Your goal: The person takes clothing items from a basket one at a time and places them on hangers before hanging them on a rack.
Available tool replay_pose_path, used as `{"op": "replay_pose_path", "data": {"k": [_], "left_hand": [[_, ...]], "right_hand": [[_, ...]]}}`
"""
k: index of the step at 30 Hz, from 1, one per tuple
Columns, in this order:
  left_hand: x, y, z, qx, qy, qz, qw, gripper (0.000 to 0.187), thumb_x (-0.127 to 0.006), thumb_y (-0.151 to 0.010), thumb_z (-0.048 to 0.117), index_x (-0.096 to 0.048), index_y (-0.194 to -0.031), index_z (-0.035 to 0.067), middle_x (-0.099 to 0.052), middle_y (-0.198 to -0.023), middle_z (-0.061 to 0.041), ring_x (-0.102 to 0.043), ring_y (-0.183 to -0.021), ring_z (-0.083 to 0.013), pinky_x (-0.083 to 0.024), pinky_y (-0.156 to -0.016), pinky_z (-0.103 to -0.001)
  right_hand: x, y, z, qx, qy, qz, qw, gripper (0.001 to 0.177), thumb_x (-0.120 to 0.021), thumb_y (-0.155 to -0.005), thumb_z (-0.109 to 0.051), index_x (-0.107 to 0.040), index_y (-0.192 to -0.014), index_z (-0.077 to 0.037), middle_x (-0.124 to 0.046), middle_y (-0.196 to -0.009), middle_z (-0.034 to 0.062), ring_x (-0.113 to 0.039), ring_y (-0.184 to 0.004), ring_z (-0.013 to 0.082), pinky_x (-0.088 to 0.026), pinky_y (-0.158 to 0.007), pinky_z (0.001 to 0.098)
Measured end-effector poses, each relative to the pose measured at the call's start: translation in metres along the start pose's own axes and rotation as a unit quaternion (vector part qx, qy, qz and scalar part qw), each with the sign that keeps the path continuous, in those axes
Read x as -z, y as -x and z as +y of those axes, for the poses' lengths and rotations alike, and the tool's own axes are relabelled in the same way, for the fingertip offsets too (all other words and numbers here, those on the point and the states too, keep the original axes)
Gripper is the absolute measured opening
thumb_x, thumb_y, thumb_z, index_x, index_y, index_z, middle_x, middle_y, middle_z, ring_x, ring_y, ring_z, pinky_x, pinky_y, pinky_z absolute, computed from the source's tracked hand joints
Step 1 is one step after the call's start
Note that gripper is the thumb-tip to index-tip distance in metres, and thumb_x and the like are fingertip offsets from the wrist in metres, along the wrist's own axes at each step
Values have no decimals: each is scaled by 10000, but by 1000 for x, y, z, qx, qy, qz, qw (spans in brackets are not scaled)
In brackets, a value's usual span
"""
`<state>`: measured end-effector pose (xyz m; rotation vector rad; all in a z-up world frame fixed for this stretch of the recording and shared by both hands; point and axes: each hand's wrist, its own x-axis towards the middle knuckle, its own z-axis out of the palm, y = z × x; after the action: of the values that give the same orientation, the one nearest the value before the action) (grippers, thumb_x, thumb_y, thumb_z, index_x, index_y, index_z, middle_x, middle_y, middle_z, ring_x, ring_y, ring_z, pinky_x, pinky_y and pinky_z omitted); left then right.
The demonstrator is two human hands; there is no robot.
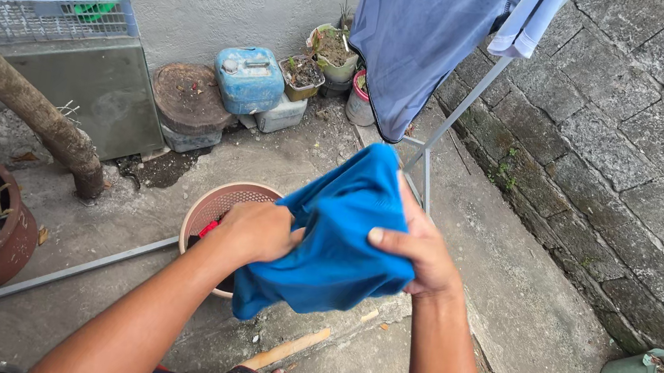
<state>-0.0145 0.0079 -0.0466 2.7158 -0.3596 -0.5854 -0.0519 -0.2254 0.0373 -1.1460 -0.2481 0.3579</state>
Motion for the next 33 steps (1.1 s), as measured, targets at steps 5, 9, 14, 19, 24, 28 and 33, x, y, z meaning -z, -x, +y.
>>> {"op": "replay_pose_path", "data": {"k": [5,9,14,19,24,28,33], "left_hand": [[-48,-73,-27,-196,289,66,935,546,-720,-893,381,-622,-1271,-1,-657,-1279,-207,-620,-1184,-382,-502,-986,-505],[-62,-89,-23,-103,830,-147,528,550,-557,-1003,492,-637,-1271,18,-703,-1207,-194,-692,-1065,-302,-577,-953,-483],[-36,-78,-2,-65,801,-16,595,396,-517,-1005,434,-644,-1202,115,-719,-1150,-96,-698,-1031,-219,-580,-941,-430],[-46,-107,-23,-48,830,151,535,344,-497,-1045,416,-655,-1075,111,-698,-991,-81,-679,-887,-205,-584,-800,-395],[-62,-118,-40,22,836,130,533,379,-474,-1042,461,-647,-1036,124,-679,-938,-84,-653,-823,-202,-566,-728,-384],[-50,-94,-35,53,817,41,572,381,-470,-991,457,-662,-1064,135,-707,-982,-75,-671,-864,-184,-568,-772,-358],[-30,-38,-38,-52,765,-2,641,309,-665,-944,254,-649,-1174,49,-707,-1122,-94,-681,-1034,-176,-527,-962,-346]], "right_hand": [[-15,20,20,-91,35,-145,985,1058,-777,-808,-94,-173,-1675,-36,-422,-1597,162,-431,-1457,254,-294,-1250,401],[-17,24,35,-86,66,-173,979,1035,-772,-837,-96,-159,-1668,-24,-299,-1700,80,-287,-1567,185,-189,-1298,371],[-2,36,32,-88,-43,-138,986,1104,-786,-760,-59,-143,-1657,-28,-357,-1641,163,-341,-1523,264,-200,-1270,410],[-4,42,38,-91,-46,-158,982,1074,-781,-767,-82,-184,-1655,1,-342,-1669,177,-324,-1548,271,-202,-1281,407],[-14,41,46,-106,-13,-191,976,1021,-767,-791,-68,-223,-1650,27,-326,-1694,164,-300,-1578,237,-188,-1303,389],[-8,32,42,-94,-39,-141,985,1028,-761,-779,-39,-207,-1644,8,-376,-1640,184,-372,-1508,258,-241,-1264,407],[16,34,31,-34,-74,-7,997,1059,-755,-727,-19,-210,-1635,-32,-437,-1574,200,-475,-1413,298,-323,-1195,428]]}}
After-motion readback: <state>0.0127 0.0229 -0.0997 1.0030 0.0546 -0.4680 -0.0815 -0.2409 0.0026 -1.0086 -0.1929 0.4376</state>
